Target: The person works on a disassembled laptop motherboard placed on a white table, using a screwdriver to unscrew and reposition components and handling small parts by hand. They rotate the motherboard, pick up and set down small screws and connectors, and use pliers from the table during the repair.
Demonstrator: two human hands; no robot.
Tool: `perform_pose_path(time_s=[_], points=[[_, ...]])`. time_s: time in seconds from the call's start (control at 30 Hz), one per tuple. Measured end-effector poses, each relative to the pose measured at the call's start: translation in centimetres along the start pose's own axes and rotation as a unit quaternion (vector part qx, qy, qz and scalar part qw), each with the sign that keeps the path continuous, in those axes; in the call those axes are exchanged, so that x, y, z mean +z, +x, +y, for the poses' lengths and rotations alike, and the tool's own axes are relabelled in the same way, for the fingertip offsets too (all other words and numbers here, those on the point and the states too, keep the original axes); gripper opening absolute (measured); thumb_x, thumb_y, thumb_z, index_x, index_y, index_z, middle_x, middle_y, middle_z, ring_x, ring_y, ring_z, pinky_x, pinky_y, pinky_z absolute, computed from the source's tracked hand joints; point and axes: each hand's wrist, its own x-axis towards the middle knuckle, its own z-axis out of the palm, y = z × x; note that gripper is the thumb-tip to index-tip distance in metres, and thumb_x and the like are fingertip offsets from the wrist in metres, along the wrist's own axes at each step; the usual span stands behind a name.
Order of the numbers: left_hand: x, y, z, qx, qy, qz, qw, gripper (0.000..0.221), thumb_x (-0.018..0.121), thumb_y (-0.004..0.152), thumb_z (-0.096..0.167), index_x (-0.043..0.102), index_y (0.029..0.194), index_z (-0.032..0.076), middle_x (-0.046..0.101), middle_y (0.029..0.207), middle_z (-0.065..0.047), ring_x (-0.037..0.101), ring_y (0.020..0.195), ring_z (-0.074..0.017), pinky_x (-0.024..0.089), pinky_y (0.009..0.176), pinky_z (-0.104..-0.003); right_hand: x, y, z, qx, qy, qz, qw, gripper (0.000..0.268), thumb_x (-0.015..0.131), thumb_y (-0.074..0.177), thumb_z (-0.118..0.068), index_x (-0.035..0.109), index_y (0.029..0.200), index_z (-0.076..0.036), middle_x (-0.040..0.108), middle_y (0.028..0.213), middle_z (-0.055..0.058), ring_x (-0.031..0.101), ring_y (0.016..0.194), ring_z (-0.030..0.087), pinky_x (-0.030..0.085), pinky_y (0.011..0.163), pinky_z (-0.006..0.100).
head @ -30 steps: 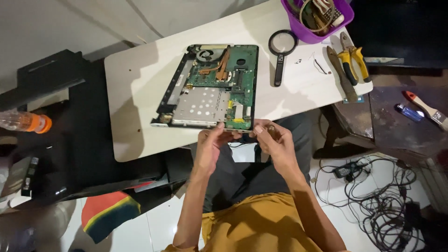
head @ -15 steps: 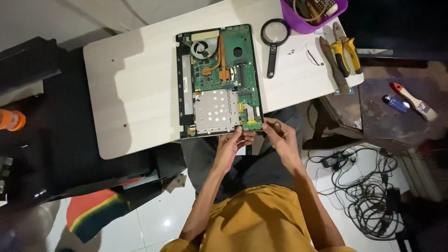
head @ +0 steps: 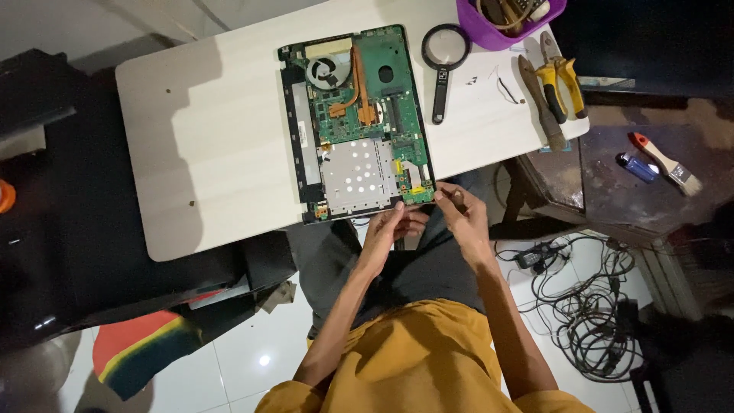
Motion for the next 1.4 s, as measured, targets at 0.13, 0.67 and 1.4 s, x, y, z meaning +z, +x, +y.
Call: perform_pose_path(time_s=[0.13, 0.67, 1.4], points=[[-0.3, -1.2, 2.1, -0.03, 0.091, -0.033, 0.995, 0.046, 0.06, 0.107, 0.04, 0.073, 0.118, -0.002, 0.077, 0.107, -0.019, 0.076, 0.097, -0.0257, 0.06, 0.09, -0.037, -0.4, 0.6, 1.5, -0.009, -0.001, -0.009, 1.0, 0.019, 0.062, 0.104, -0.009, 0.074, 0.116, 0.001, 0.041, 0.05, 0.002, 0.035, 0.046, 0.007, 0.035, 0.048, 0.025], [-9.2, 16.7, 17.8, 0.41, 0.511, 0.159, 0.738, 0.019, 0.063, 0.107, 0.016, 0.065, 0.121, 0.003, 0.057, 0.115, -0.013, 0.062, 0.111, -0.0317, 0.043, 0.103, -0.05, 2.4, -1.3, -0.9, 0.011, 0.053, 0.013, 0.998, 0.024, 0.072, 0.101, -0.017, 0.071, 0.083, -0.001, 0.038, 0.048, -0.002, 0.036, 0.044, 0.006, 0.035, 0.047, 0.022], [-15.4, 17.0, 20.4, 0.148, 0.649, 0.172, 0.726, 0.06, 0.054, 0.101, 0.068, 0.063, 0.126, 0.014, 0.049, 0.123, -0.007, 0.051, 0.128, -0.0372, 0.012, 0.113, -0.078, 0.5, 0.8, -3.7, -0.006, 0.069, 0.072, 0.995, 0.036, 0.066, 0.103, -0.009, 0.052, 0.07, -0.012, 0.041, 0.053, -0.003, 0.039, 0.044, 0.006, 0.035, 0.045, 0.019]])
